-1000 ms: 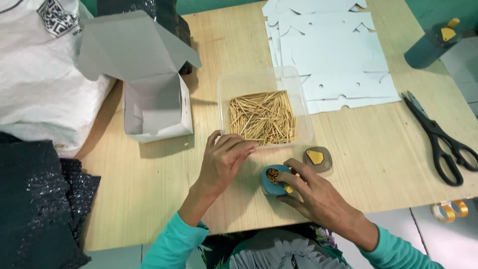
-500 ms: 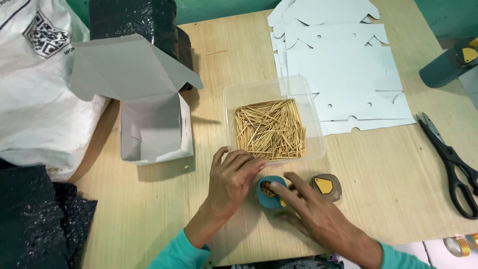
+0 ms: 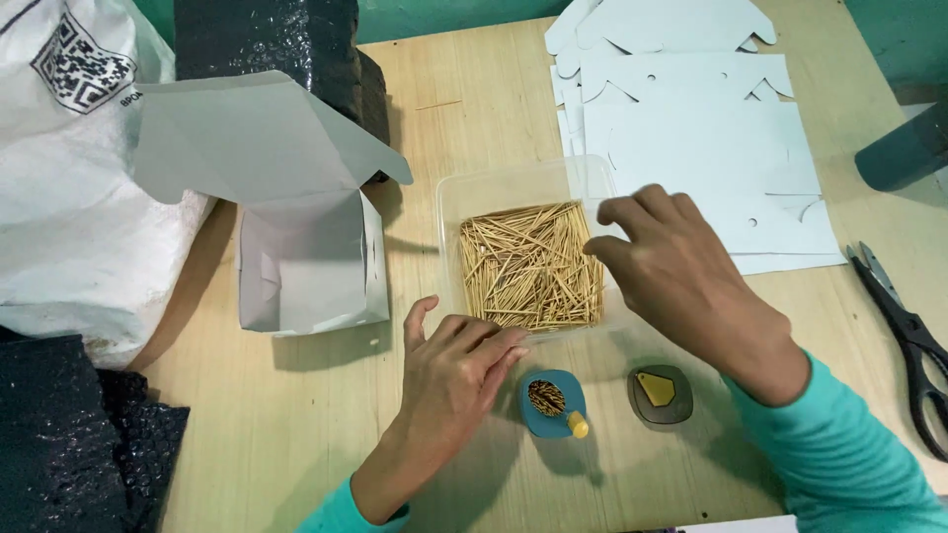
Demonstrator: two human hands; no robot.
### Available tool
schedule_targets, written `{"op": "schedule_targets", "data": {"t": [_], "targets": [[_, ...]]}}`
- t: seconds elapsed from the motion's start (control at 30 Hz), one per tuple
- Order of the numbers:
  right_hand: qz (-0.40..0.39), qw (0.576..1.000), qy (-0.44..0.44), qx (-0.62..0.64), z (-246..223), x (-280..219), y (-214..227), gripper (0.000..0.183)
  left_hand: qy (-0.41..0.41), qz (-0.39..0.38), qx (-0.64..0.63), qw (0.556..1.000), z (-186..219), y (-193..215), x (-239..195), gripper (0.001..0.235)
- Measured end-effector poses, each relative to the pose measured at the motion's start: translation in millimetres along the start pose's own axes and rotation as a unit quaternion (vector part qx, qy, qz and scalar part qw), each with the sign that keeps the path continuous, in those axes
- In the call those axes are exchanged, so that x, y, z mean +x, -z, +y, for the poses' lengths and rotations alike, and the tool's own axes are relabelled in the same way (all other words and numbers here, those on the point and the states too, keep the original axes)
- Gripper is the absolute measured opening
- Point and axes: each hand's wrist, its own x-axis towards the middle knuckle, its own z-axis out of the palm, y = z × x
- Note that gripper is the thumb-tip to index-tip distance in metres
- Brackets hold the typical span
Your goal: The person repeatedly picks up toothpicks from a clear plastic container, breaks them in half, and places the pieces into a small blue container. The process is continuous and repetitive throughout the clip.
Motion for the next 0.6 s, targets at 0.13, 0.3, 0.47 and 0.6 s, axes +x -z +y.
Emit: {"op": "schedule_targets", "data": {"t": [0.13,0.3,0.47,0.6], "targets": [[-0.058,0.998,-0.009,-0.009,4,31,-42,0.04,0.002,-0.006,-0.065,0.998,-7,12,33,0.019],[-0.157,0.984,-0.074,-0.036,-2,50,-56,0.022,0.059,-0.057,-0.151,0.985,-33,-10,92,0.015],[-0.215,0.973,-0.072,-0.05,-3,54,-69,0.013,0.118,-0.178,-0.101,0.972,-55,-61,108,0.018],[-0.198,0.979,-0.055,-0.013,-2,52,-59,0.01,0.168,-0.203,-0.131,0.956,-60,-65,103,0.017]]}}
